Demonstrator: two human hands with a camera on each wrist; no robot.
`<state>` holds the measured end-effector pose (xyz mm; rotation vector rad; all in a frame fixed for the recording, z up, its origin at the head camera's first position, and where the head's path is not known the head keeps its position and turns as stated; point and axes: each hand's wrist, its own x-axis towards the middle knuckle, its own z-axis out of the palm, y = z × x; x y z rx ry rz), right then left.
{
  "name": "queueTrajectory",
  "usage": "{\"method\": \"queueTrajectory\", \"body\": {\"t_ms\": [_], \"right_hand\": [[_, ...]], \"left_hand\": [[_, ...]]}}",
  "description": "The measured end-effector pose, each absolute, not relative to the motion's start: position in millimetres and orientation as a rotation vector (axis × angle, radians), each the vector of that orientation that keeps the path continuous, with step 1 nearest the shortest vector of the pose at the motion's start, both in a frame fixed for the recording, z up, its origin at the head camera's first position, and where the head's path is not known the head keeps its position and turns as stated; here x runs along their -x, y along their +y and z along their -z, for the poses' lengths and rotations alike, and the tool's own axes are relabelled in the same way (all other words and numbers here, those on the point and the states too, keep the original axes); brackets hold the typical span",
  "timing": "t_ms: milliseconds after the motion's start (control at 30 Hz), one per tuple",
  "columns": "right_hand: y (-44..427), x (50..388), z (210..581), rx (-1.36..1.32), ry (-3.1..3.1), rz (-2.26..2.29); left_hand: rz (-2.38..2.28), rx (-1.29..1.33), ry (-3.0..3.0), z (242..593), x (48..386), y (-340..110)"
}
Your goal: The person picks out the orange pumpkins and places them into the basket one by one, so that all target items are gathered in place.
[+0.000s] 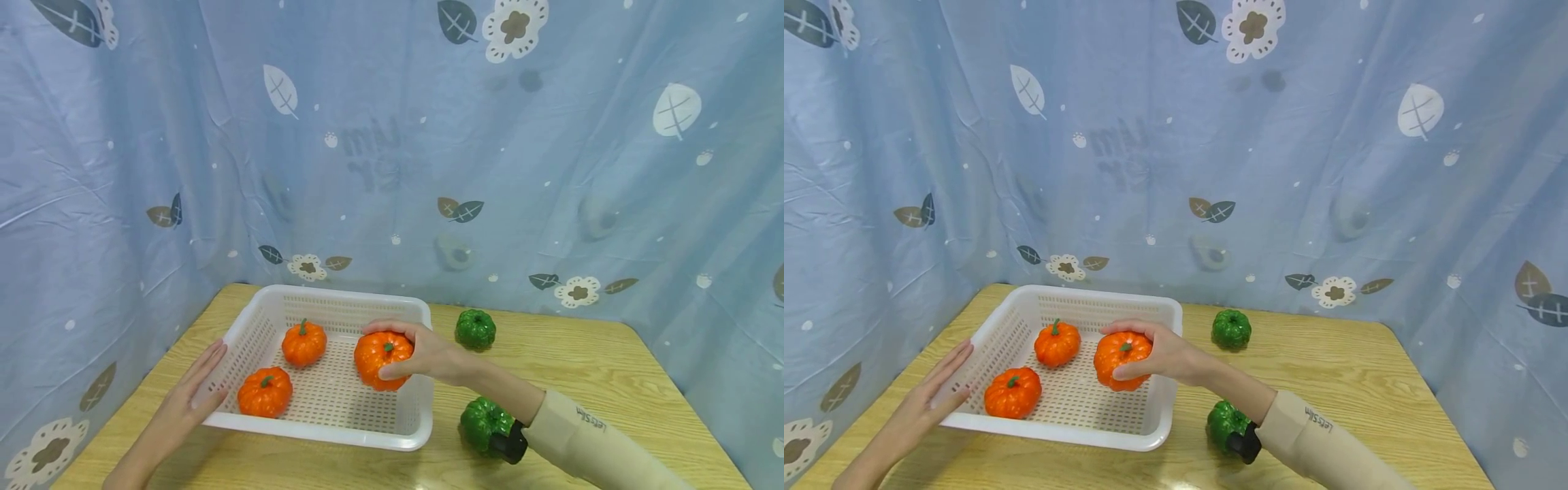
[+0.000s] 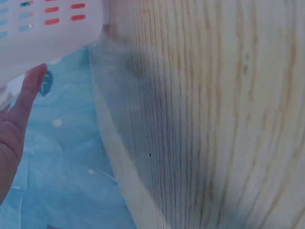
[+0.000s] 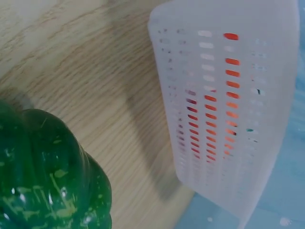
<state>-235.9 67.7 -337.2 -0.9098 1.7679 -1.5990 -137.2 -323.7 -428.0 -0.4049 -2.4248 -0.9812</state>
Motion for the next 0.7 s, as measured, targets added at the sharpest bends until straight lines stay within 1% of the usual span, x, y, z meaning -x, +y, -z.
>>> {"method": "queueTrajectory", "body": {"t_ms": [167,367,700], "right_hand": [[61.7,241.7,345.4,0.982,1.680,1.602],[56.7,252.9,357.1,1.122,1.732,1.498],[50.6,269.6,366.6,1.171,1.775,1.341]], "left_hand": [[0.980,0.423,-2.411,427.6,137.2,-323.4],[0.984,0.443,-2.390,427.5,137.3,-323.1],[0.964,0.457,-2.364,428.9,137.8,-322.0]]}}
